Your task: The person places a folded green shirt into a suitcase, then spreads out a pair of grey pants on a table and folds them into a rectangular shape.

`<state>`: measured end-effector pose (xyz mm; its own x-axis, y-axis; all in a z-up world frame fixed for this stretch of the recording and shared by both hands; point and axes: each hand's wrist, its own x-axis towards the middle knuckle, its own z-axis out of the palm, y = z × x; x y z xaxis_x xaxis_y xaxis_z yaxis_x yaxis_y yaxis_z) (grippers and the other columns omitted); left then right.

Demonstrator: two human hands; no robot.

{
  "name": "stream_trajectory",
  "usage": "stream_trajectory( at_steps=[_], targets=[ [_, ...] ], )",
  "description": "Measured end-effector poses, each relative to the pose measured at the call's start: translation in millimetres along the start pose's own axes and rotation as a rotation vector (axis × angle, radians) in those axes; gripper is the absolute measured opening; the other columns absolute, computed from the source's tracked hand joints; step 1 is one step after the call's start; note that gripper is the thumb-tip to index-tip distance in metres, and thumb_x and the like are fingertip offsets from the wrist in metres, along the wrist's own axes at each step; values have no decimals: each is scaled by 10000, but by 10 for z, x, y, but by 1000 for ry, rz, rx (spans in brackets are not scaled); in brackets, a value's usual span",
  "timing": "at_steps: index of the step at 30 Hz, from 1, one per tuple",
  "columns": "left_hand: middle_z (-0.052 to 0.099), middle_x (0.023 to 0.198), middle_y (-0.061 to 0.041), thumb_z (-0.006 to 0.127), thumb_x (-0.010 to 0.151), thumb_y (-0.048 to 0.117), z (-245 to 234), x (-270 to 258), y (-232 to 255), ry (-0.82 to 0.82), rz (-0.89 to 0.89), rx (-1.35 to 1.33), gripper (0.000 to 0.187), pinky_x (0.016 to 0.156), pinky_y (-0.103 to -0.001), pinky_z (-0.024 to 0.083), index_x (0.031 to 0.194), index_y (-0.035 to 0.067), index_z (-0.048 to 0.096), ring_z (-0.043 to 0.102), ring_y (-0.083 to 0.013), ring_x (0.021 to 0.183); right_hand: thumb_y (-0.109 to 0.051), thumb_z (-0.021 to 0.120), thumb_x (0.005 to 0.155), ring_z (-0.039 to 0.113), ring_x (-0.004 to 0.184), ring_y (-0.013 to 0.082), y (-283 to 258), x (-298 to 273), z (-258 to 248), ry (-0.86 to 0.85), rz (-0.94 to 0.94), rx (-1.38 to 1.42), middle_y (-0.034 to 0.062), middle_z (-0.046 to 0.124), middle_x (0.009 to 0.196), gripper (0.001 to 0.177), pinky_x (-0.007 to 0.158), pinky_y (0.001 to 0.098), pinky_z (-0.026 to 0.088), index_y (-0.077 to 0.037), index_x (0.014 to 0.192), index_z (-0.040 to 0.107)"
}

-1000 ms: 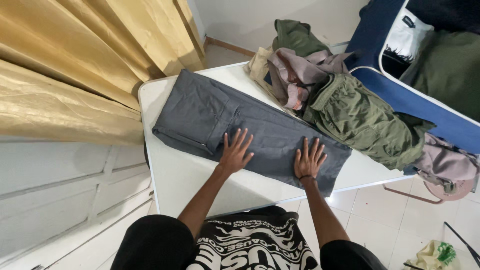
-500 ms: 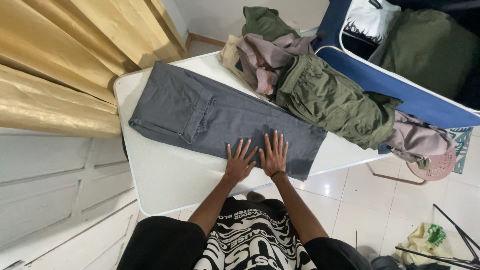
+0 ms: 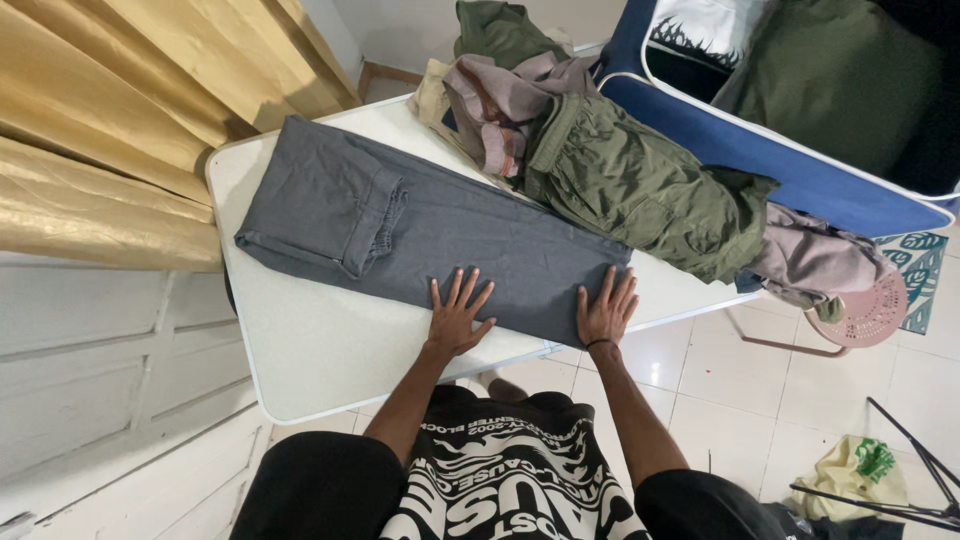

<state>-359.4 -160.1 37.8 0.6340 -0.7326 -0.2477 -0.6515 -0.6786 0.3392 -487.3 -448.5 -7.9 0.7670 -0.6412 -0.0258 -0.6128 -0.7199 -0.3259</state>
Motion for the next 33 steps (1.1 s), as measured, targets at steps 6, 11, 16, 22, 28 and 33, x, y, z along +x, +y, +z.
stream_trajectory(
  at_steps=[6, 11, 16, 22, 28, 33],
  targets=[
    [28, 1715, -118, 542, 942, 606, 170, 48, 182, -40, 36, 30, 884, 1168, -755, -29, 1632, 173, 198, 2, -350, 1577, -360, 732, 898, 413, 1394, 403, -7, 173, 38, 74, 297, 304, 245, 429, 1519, 889, 1172, 530, 353, -17, 1604, 314],
    [85, 1717, -115, 582, 957, 513, 627, 183, 397, 52, 171, 82, 849, 1191, -734, 22, 1633, 162, 207, 79, -341, 1575, -366, 832, 798, 671, 1148, 353, -17, 448, 42, 21, 515, 599, 263, 678, 1254, 880, 1029, 425, 521, 75, 1445, 431],
    [134, 1695, -146, 653, 927, 376, 731, 252, 683, -27, 208, 23, 876, 1229, -671, 87, 1632, 113, 204, 135, -355, 1567, -441, 850, 742, 730, 1126, 329, 6, 597, -37, -270, 656, 710, 239, 757, 1245, 817, 1019, 424, 547, 102, 1335, 706],
    [233, 1711, -142, 598, 958, 125, 918, 338, 857, -1, 275, 104, 684, 1247, -604, 196, 1580, 81, 315, 214, -352, 1580, -334, 933, 727, 561, 1151, 439, 1, 530, -87, -104, 648, 509, 306, 402, 1394, 879, 999, 461, 509, 19, 1399, 490],
    [225, 1683, -130, 654, 895, 41, 786, 287, 1020, -43, 241, 81, 794, 1228, -593, 242, 1594, 93, 280, 234, -372, 1551, -139, 798, 733, 641, 1012, 295, 28, 514, -126, -274, 872, 991, 216, 601, 1236, 851, 786, 517, 534, -101, 1437, 322],
    [132, 1707, -196, 785, 852, 226, 500, 214, 1097, 6, 173, -104, 1019, 1139, -568, 338, 1623, 58, 140, 330, -383, 1470, -82, 795, 807, 671, 930, 295, -101, 435, -208, -142, 593, 947, 218, 651, 1118, 777, 703, 428, 552, -46, 1409, 304]
  ],
)
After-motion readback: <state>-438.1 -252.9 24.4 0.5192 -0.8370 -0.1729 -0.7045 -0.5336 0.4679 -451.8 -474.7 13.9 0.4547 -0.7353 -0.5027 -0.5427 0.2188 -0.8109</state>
